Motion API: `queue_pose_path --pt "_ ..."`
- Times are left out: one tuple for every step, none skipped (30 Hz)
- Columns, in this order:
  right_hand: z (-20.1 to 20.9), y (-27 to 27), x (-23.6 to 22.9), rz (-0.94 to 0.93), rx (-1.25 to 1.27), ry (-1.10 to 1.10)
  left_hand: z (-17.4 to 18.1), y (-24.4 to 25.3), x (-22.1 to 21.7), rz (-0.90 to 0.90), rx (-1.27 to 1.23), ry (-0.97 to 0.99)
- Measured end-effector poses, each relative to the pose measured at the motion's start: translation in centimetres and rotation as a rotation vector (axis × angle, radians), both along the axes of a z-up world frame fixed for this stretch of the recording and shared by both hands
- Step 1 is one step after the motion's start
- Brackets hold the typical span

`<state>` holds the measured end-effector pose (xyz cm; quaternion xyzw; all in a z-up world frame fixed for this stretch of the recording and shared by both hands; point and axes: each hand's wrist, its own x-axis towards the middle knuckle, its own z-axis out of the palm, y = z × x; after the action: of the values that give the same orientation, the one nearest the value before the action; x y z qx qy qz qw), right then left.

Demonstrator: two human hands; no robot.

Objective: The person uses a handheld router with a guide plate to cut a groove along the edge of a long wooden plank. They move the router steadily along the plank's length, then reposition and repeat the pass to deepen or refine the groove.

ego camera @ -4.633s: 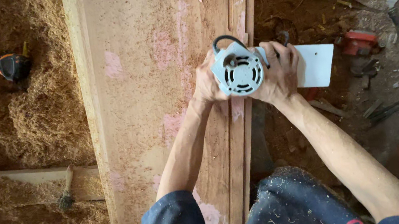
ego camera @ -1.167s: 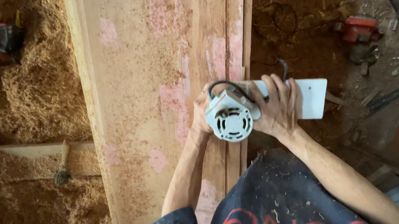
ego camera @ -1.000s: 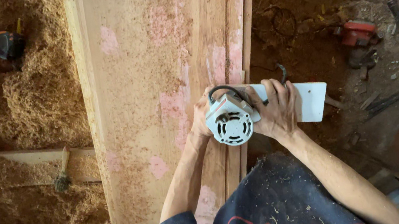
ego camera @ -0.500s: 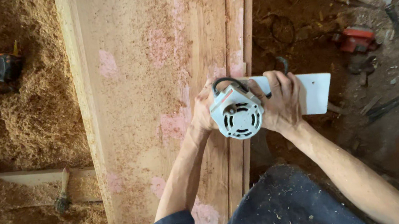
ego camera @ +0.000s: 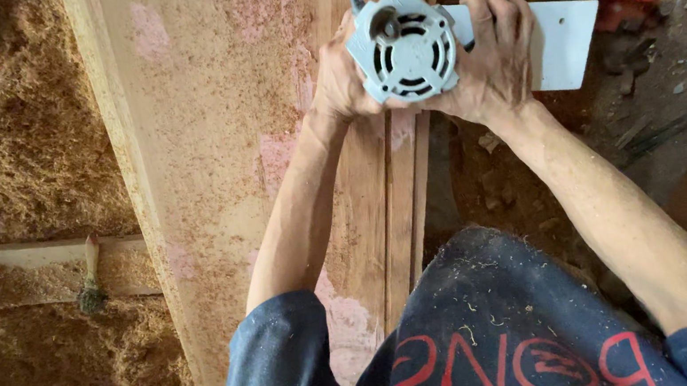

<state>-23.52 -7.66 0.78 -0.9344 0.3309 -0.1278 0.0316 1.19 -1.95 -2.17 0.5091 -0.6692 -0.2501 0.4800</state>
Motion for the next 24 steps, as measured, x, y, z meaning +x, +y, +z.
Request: queue_pose_path --pt "0.1 -0.1 0.0 -0.004 0.02 -0.002 0.1 -0.1 0.1 -0.007 0.004 -0.017" --pt "0.2 -0.3 0.1 0.001 0.009 0.003 0.3 -0.3 0.1 -0.014 0.008 -0.034" --pt "0.5 -0.3 0.2 0.006 -0.003 0.006 0.6 -0.3 0.1 -0.02 0.01 -0.053" --pt "0.7 -0.2 0.2 0.012 -0.016 0.008 0.9 -0.1 -0.1 -0.011 0.023 0.001" --pt "0.9 -0.3 0.2 0.024 -0.015 0.004 1.1 -0.1 -0.1 -0.004 0.032 0.052" --pt "1.1 -0.2 0.2 0.035 -0.015 0.0 1.3 0.1 -0.2 0.004 0.042 0.103" --pt "1.3 -0.1 0.1 0.043 -0.016 -0.004 1.4 0.2 -0.2 -0.001 0.034 0.114" --pt "1.5 0.2 -0.2 0.025 -0.039 0.046 1.4 0.3 -0.2 -0.006 0.025 0.124" --pt "1.7 0.1 -0.5 0.002 -0.069 0.096 1.3 0.1 -0.1 -0.015 0.011 0.134" --pt "1.7 -0.2 -0.6 -0.022 -0.098 0.145 1.2 -0.3 0.0 -0.006 0.027 0.125" --pt "1.6 -0.2 -0.9 -0.022 -0.092 0.118 0.8 0.0 -0.1 0.003 0.055 0.122" --pt "1.4 -0.3 -1.1 -0.021 -0.086 0.09 0.2 0.1 -0.1 0.013 0.083 0.118" --pt "1.2 -0.3 -1.3 -0.025 -0.077 0.064 -0.3 0.1 -0.1 0.003 0.083 0.111" --pt "1.0 -0.5 -1.4 -0.011 -0.065 0.035 -0.9 0.1 0.0 -0.006 0.083 0.104" --pt "0.7 -0.8 -1.3 0.002 -0.049 0.008 -1.5 0.1 0.3 -0.018 0.088 0.099" --pt "0.4 -1.1 -1.2 0.014 -0.033 -0.02 -2.2 0.1 0.5 -0.021 0.08 0.142" --pt "0.4 -1.3 -1.3 0.011 -0.015 -0.028 -2.8 0.1 0.5 -0.028 0.074 0.188" --pt "0.3 -1.5 -1.3 0.007 0.002 -0.036 -3.3 0.0 0.6 -0.034 0.068 0.234" --pt "0.2 -1.5 -1.4 0.005 0.022 -0.043 -3.9 0.2 0.7 -0.033 0.112 0.281" --pt "0.2 -1.7 -1.4 0.01 0.0 -0.061 -4.3 0.3 0.7 -0.032 0.157 0.328" --pt "0.1 -1.9 -1.3 0.017 -0.024 -0.081 -4.7 0.3 0.7 -0.028 0.201 0.372" --pt "0.1 -2.2 -1.3 0.024 -0.047 -0.1 -5.0 0.2 0.7 -0.006 0.247 0.382" --pt "0.1 -2.5 -1.2 0.017 -0.038 -0.082 -5.2 0.1 0.6 0.019 0.292 0.39" --pt "0.2 -2.7 -1.1 0.01 -0.03 -0.065 -5.3 0.0 0.6 0.044 0.336 0.397"
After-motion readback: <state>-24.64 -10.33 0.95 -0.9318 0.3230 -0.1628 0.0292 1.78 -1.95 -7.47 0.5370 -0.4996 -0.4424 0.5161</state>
